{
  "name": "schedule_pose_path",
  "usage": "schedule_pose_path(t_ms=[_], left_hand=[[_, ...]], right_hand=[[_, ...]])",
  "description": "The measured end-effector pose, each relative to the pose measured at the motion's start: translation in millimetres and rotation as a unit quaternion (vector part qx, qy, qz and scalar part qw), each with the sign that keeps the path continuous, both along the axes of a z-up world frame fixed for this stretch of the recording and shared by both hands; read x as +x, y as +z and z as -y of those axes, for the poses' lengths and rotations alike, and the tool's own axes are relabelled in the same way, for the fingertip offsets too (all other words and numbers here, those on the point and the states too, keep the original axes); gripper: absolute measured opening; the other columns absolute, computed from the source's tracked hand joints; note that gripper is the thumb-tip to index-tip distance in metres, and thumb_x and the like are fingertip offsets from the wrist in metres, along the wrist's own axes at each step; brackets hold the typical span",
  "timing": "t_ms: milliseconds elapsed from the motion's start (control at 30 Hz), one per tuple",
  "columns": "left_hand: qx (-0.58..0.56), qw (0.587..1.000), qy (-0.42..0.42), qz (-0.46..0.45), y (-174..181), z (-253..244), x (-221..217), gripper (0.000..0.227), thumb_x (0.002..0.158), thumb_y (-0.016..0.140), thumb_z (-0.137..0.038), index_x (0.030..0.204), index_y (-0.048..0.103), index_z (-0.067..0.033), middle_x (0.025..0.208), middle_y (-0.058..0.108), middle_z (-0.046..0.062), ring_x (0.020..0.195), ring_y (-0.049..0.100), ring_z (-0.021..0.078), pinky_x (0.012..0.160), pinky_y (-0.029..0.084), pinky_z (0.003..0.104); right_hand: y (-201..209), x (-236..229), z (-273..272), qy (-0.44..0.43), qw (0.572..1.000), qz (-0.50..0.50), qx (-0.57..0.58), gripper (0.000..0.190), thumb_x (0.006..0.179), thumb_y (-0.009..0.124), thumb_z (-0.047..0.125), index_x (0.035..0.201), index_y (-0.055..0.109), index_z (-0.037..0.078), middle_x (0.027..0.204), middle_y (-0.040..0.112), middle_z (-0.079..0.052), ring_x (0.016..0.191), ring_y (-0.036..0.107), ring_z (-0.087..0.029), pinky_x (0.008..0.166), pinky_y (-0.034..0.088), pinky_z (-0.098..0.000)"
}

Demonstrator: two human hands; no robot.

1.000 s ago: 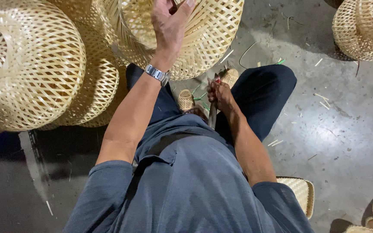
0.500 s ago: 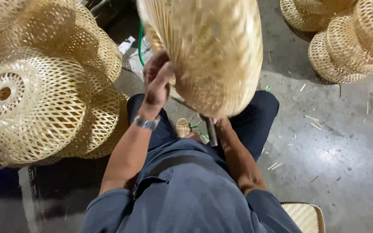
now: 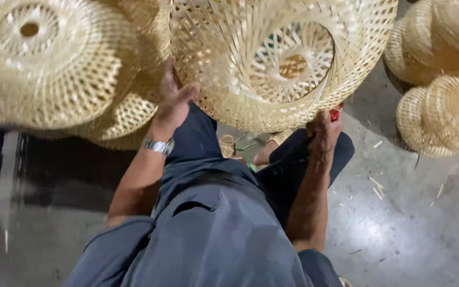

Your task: The person sits on the floor and uses a small knife to trim the protruding edges of woven bamboo baskets. They hold the basket with one hand and carefully shave off excess material from the rim with the other, rotating the basket to work around the circumference.

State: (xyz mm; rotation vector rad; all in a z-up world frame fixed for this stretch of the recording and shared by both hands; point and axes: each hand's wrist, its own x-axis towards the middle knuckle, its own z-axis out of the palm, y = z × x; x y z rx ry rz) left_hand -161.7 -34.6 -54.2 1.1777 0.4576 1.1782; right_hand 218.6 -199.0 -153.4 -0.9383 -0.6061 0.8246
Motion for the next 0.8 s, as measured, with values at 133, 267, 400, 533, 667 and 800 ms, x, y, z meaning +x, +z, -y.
schedule_pose_path(t_ms=[133,267,400,533,667,800], left_hand=[[-0.116,0.989,0.066,0.065,-33.9,-0.5,-1.1,0.113,0.081,0.092,-0.032,0.162,0.017,-0.0054,0.146,0.039,0.007,0.121,0.052,0.0213,0.105,0.048,0.039],[-0.114,0.988,0.064,0.083,-41.8,5.2,-12.0,0.1,0.085,0.09,-0.031,0.163,0.034,-0.0048,0.133,0.058,0.008,0.119,0.056,0.0189,0.105,0.049,0.035],[-0.095,0.989,0.058,0.1,-36.1,13.2,-25.0,0.091,0.088,0.09,-0.03,0.158,0.038,-0.0054,0.146,0.059,0.005,0.134,0.057,0.0175,0.116,0.048,0.035],[-0.094,0.988,0.075,0.093,-30.1,23.2,-29.2,0.088,0.091,0.088,-0.031,0.16,0.04,-0.0052,0.148,0.057,0.008,0.137,0.055,0.02,0.12,0.045,0.038],[-0.117,0.982,0.08,0.126,-31.4,33.6,-26.7,0.093,0.089,0.088,-0.034,0.159,0.034,-0.0086,0.151,0.053,0.01,0.139,0.052,0.0229,0.121,0.045,0.042],[-0.12,0.982,0.096,0.11,-45.4,32.1,-30.3,0.104,0.087,0.086,-0.041,0.163,0.023,-0.0072,0.157,0.047,0.014,0.146,0.046,0.0271,0.123,0.041,0.047]], right_hand=[[28.1,-25.5,3.4,0.022,0.999,-0.025,-0.004,0.052,0.099,0.083,0.036,0.125,0.046,0.011,0.074,0.045,0.005,0.056,0.044,-0.009,0.046,0.037,-0.0288],[30.3,-47.3,-1.4,0.032,0.999,-0.011,0.001,0.058,0.092,0.078,0.04,0.135,0.045,0.019,0.075,0.053,0.003,0.05,0.046,-0.007,0.04,0.037,-0.0252],[12.3,-56.3,-8.0,0.031,0.999,-0.005,-0.027,0.046,0.097,0.078,0.038,0.123,0.049,0.013,0.072,0.048,0.004,0.049,0.044,-0.008,0.04,0.037,-0.0263],[-8.2,-58.3,-11.2,0.041,0.998,-0.014,-0.034,0.043,0.1,0.076,0.039,0.119,0.051,0.012,0.071,0.048,0.004,0.049,0.044,-0.008,0.041,0.038,-0.0265],[-16.8,-65.1,-11.4,0.03,0.998,-0.027,-0.057,0.039,0.099,0.075,0.037,0.117,0.051,0.012,0.066,0.046,0.004,0.046,0.042,-0.007,0.039,0.037,-0.026],[-9.3,-78.1,-14.7,0.034,0.997,-0.033,-0.062,0.036,0.099,0.074,0.035,0.114,0.052,0.011,0.063,0.046,0.003,0.043,0.041,-0.008,0.038,0.036,-0.0263]])
